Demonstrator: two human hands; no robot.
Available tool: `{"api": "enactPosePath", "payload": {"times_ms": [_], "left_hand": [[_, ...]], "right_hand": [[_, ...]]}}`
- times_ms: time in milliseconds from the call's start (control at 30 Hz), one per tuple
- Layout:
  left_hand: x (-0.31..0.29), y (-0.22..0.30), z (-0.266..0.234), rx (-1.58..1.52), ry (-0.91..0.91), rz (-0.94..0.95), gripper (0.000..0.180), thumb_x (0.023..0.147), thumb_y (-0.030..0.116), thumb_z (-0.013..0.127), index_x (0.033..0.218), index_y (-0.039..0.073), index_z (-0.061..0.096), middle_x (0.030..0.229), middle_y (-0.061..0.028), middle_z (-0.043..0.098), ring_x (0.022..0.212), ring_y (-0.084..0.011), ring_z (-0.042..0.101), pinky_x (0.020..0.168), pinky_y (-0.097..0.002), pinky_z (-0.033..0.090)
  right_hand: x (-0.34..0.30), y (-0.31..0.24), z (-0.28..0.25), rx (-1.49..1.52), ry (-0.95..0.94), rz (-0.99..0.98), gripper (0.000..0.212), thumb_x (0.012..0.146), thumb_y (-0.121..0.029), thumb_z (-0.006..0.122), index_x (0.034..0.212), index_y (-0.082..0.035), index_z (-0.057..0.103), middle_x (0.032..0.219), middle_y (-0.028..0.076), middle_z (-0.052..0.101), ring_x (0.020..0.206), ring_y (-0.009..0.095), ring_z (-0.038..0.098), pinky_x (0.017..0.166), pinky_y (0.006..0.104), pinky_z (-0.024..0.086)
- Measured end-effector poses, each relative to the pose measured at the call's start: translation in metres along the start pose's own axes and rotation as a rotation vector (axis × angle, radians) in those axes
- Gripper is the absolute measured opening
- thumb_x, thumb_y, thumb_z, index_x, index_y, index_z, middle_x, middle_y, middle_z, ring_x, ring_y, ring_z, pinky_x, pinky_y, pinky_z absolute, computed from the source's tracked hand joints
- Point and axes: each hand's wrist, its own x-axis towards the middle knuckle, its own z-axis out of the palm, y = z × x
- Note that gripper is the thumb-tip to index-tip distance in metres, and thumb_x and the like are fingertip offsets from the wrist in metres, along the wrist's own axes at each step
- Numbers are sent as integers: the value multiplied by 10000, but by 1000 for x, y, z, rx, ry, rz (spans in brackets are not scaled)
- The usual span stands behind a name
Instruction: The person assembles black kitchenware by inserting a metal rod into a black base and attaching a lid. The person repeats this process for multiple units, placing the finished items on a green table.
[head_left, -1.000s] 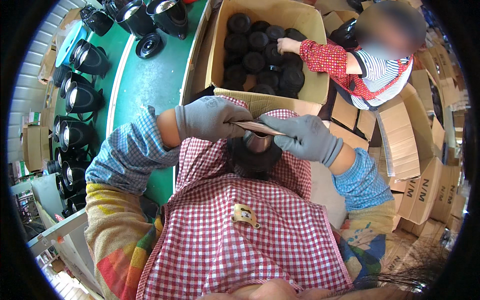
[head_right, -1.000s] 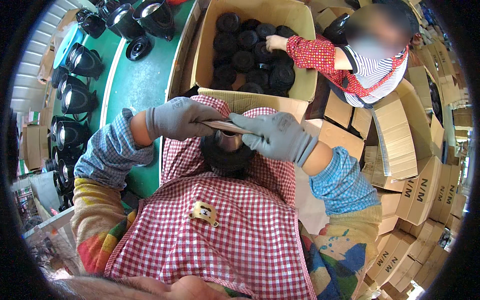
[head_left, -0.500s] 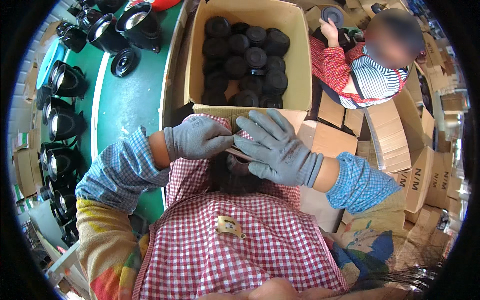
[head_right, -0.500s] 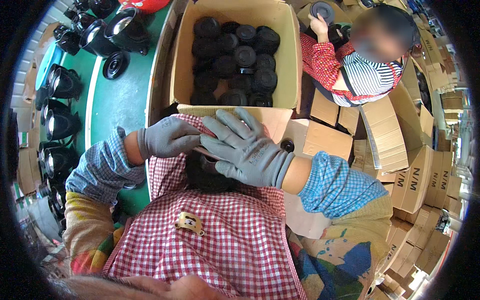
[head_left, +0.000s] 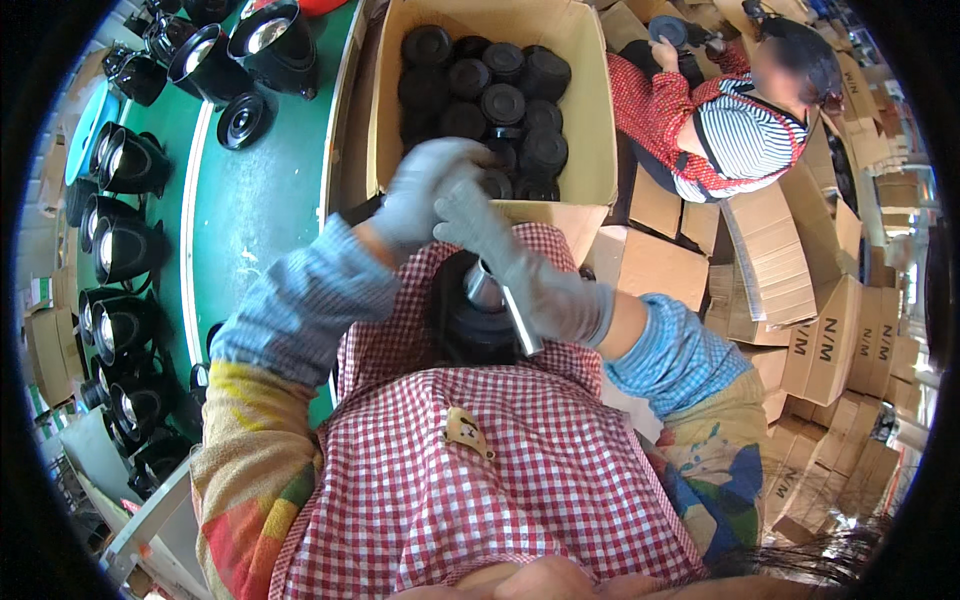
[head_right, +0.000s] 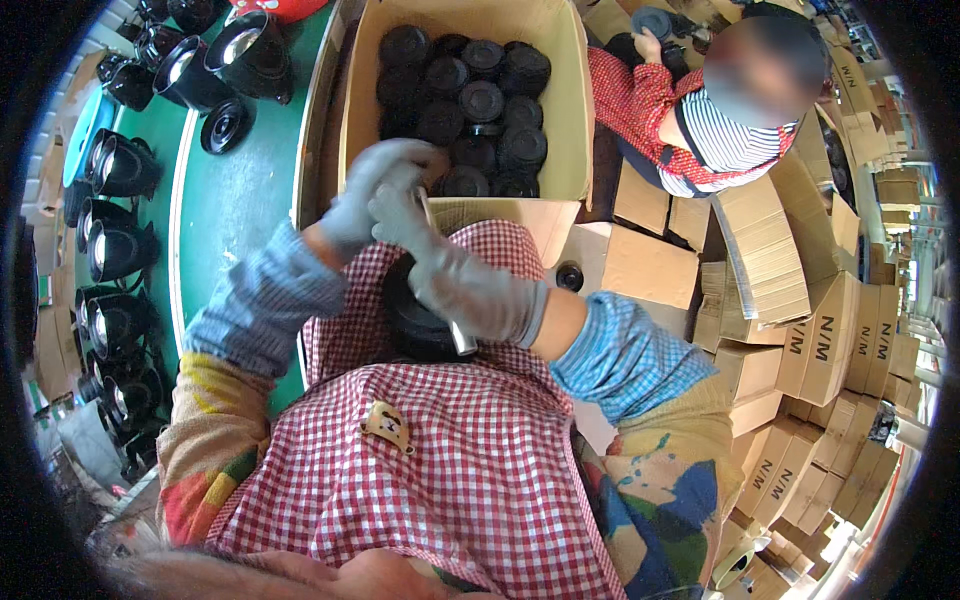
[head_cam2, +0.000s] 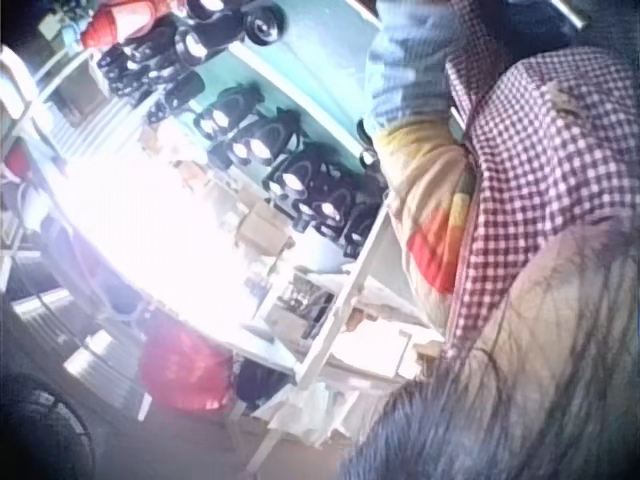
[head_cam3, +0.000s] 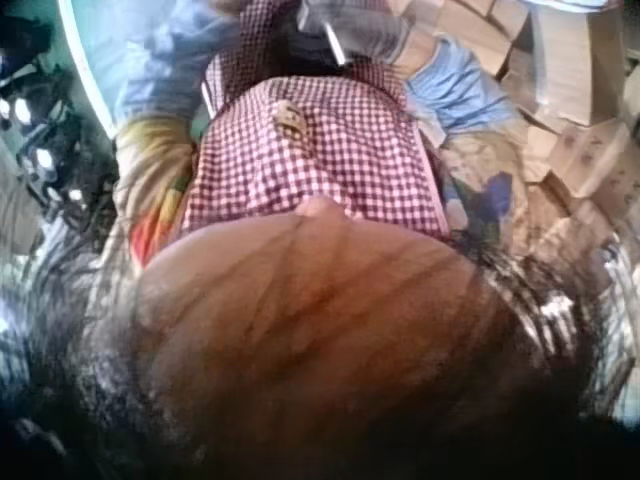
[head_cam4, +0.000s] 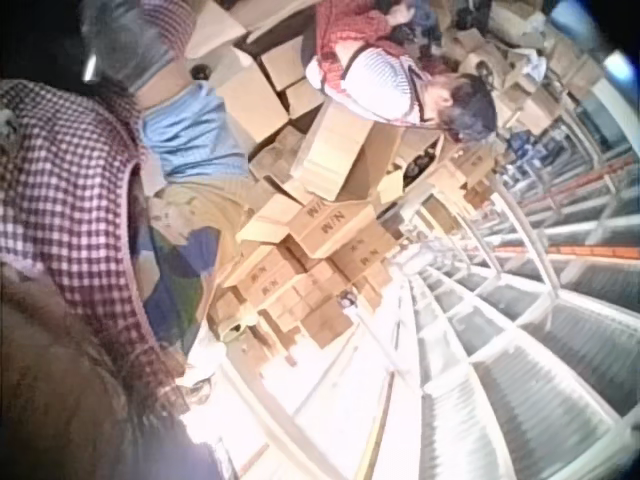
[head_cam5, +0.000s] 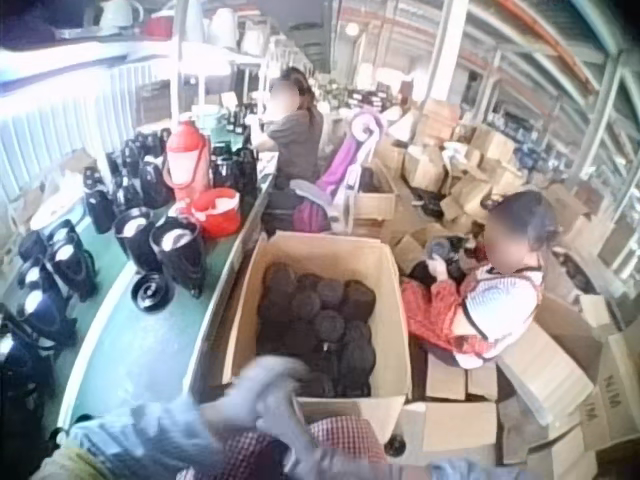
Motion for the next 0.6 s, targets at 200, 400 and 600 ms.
{"api": "enactPosePath", "payload": {"times_ms": [200, 400, 600], "left_hand": [[-27, 134, -37, -389, -262, 363, 284, 890, 252, 677, 1127, 97, 672, 1113, -68, 662, 978, -277, 652, 827, -414, 522], [-42, 137, 19, -94, -255, 309, 195, 872, 376, 682, 940, 199, 634, 909, -3, 628, 840, -211, 602, 791, -382, 467], [-29, 131, 33, -207, -227, 221, 271, 816, 362, 783, 984, 160, 717, 735, 19, 599, 779, -195, 608, 755, -363, 503]], "right_hand": [[6, -21, -3, 469, 30, 240, 1137, 825, -925, 245, 1647, -169, 31, 1681, 147, 171, 1499, 317, 288, 1192, 465, 259], [10, -8, -21, 446, -142, 217, 1082, 864, -883, 283, 1642, -147, 130, 1634, 173, 287, 1455, 303, 378, 1196, 448, 271], [50, 67, -54, -257, -127, -279, 440, 1070, -411, 402, 973, -71, 664, 914, 69, 680, 951, 324, 612, 1085, 486, 368]]}}
